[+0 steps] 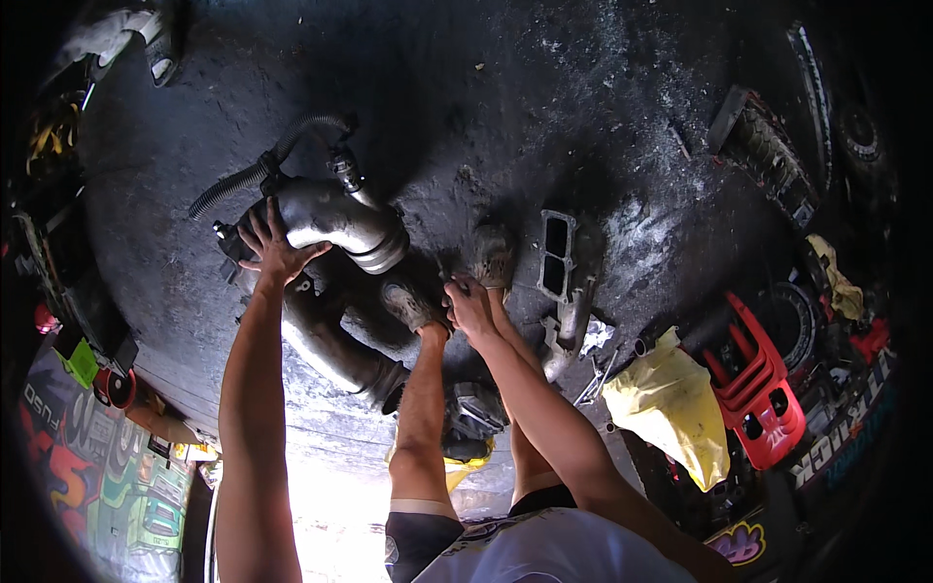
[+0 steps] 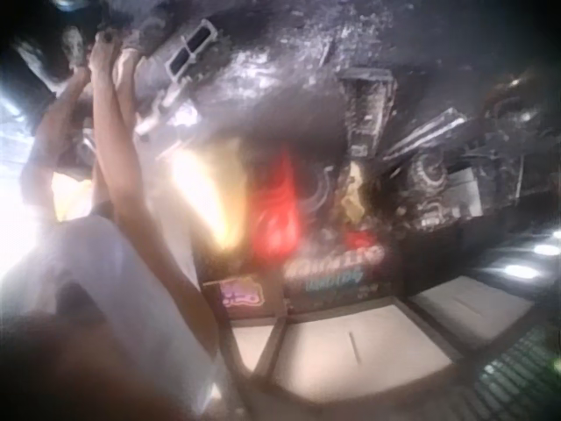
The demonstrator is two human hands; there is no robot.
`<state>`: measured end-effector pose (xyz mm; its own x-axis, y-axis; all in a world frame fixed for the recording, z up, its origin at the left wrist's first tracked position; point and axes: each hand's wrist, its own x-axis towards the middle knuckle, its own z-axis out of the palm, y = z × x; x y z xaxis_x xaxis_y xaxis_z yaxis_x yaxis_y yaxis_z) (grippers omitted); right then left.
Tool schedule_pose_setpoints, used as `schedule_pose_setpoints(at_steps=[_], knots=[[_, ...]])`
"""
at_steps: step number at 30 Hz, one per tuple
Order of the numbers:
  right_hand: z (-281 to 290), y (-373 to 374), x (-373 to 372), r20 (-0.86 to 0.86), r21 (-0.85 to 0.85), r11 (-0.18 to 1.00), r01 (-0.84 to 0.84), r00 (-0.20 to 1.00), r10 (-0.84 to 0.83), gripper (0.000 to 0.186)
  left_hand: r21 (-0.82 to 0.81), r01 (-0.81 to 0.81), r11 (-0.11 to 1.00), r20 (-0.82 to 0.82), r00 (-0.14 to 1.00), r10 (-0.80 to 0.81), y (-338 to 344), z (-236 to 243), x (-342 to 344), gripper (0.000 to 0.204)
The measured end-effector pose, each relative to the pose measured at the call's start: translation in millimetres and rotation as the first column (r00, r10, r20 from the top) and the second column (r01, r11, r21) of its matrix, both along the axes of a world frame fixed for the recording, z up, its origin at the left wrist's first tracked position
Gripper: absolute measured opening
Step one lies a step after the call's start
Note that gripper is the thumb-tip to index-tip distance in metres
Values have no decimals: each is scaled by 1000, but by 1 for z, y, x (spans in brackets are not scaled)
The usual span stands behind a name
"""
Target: The person cleans and assembles metal exhaust pipes using a screwdriver and a small cleaning tool.
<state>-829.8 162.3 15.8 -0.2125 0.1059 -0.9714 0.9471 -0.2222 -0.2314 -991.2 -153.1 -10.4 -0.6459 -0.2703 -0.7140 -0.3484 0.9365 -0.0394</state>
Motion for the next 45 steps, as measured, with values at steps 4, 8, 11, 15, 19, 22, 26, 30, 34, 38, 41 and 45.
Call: schedule_pose_setpoints(at_steps=[4,8,11,15,19,22,26,30,34,38,41,45], knots=[[8,-1,-11,-448,611,765,-202,709,545,48,54,-10,998,-23,1000,11,-14,-9,-2,145],[78,-8,-78,-528,731,676,-90,552,645,54,60,-22,998,9,1000,21,-24,-20,-21,141],[76,-26,-86,-561,732,681,18,582,588,59,46,-36,998,66,997,33,-27,-32,-45,129],[43,-35,-51,-57,382,503,-775,524,850,48,92,-41,995,63,997,36,-34,-61,-63,115],[73,-28,-76,-174,448,671,-591,678,714,41,148,-73,986,64,996,64,-50,-69,-75,111],[102,-38,-101,-370,577,735,-356,689,623,45,213,-172,962,39,985,168,-55,-73,-80,109],[71,-43,-69,-61,530,202,-823,200,978,44,352,-183,918,-265,921,285,-45,-52,-48,90],[86,-58,-53,-290,546,321,-774,185,939,33,489,-221,844,-488,733,475,-35,37,63,68],[117,-49,-90,-119,344,490,-801,481,869,36,271,-323,907,-375,832,408,-41,157,201,66],[124,-48,-123,-233,702,81,-707,-121,965,42,125,-665,736,-345,667,661,-63,153,367,67],[146,-57,-143,-81,562,-197,-804,-290,954,43,142,-754,641,-322,577,750,-51,150,400,60],[161,-65,-167,7,542,-340,-768,-401,916,42,433,-734,523,-289,436,852,-15,149,356,48]])
